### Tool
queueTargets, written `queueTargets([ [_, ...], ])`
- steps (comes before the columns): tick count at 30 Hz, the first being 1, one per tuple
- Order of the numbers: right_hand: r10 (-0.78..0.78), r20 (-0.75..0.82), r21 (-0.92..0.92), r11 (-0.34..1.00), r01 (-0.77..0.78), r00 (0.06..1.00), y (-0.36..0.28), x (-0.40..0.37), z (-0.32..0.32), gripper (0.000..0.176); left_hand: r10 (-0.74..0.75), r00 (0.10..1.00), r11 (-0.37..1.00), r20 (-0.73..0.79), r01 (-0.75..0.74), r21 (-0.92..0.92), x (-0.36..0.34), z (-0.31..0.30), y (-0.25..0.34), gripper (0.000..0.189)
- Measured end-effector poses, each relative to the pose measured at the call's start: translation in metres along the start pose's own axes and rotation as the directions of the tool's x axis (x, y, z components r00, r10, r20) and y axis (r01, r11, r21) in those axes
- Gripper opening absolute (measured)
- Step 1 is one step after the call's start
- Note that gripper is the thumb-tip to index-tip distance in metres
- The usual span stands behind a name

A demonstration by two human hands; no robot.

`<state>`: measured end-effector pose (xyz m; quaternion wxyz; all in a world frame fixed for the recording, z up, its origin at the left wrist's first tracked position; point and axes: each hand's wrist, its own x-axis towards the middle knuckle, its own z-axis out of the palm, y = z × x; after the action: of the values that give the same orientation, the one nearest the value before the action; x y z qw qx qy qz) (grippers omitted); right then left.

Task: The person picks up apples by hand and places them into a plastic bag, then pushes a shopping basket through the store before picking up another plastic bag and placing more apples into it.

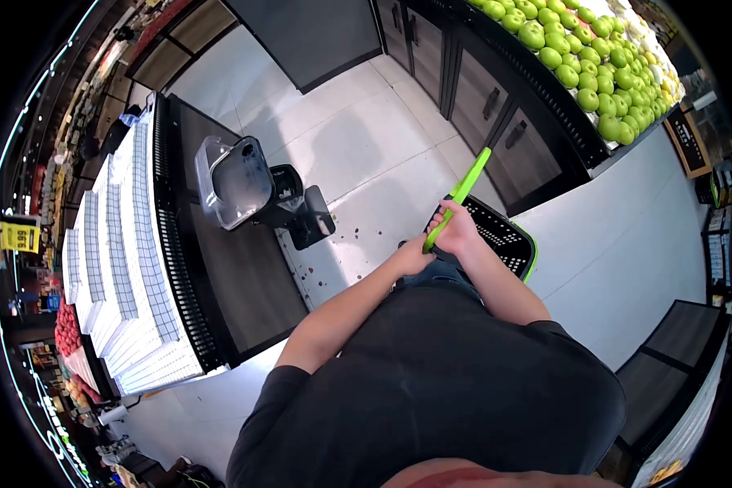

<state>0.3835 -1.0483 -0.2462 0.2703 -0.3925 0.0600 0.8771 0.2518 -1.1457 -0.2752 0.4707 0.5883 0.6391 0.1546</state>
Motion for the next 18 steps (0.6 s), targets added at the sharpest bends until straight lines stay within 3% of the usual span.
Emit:
queueTargets([
  [1, 0.022, 0.004, -0.012, 1.000, -0.022, 1.000, -0.006, 0.012, 0.010, 0.022, 0.068, 0.998, 0.997, 0.007, -0.068, -0.046, 0.008, -0.017, 0.001, 0.035],
  [2, 0.009, 0.017, -0.002, 1.000, -0.009, 1.000, -0.014, 0.027, 0.023, 0.022, 0.079, 0.997, 0.996, 0.011, -0.079, -0.029, 0.023, -0.039, 0.004, 0.035],
  [4, -0.033, 0.057, -0.056, 0.998, 0.036, 0.998, -0.019, 0.045, 0.039, 0.020, -0.110, 0.978, 0.974, 0.179, 0.143, -0.178, 0.038, -0.070, 0.012, 0.031],
  [5, -0.017, 0.106, -0.050, 0.999, 0.022, 0.994, -0.026, 0.057, 0.043, 0.022, -0.043, 0.990, 0.982, 0.136, 0.066, -0.175, 0.047, -0.079, 0.003, 0.028],
  [8, -0.059, 0.096, -0.122, 0.990, 0.071, 0.994, -0.040, 0.073, 0.079, 0.021, -0.085, 0.995, 0.979, 0.059, 0.094, -0.182, 0.075, -0.107, -0.015, 0.029],
  [12, -0.060, 0.128, -0.179, 0.980, 0.083, 0.990, -0.055, 0.105, 0.108, 0.029, -0.160, 0.985, 0.970, 0.066, 0.169, -0.173, 0.101, -0.162, -0.003, 0.027],
  [14, -0.052, 0.148, -0.180, 0.980, 0.078, 0.988, -0.057, 0.124, 0.118, 0.032, -0.268, 0.955, 0.943, 0.124, 0.286, -0.171, 0.122, -0.183, -0.012, 0.029],
  [18, -0.102, 0.179, -0.196, 0.971, 0.137, 0.979, -0.068, 0.159, 0.157, 0.039, -0.216, 0.969, 0.960, 0.118, 0.233, -0.157, 0.164, -0.228, -0.042, 0.032],
])
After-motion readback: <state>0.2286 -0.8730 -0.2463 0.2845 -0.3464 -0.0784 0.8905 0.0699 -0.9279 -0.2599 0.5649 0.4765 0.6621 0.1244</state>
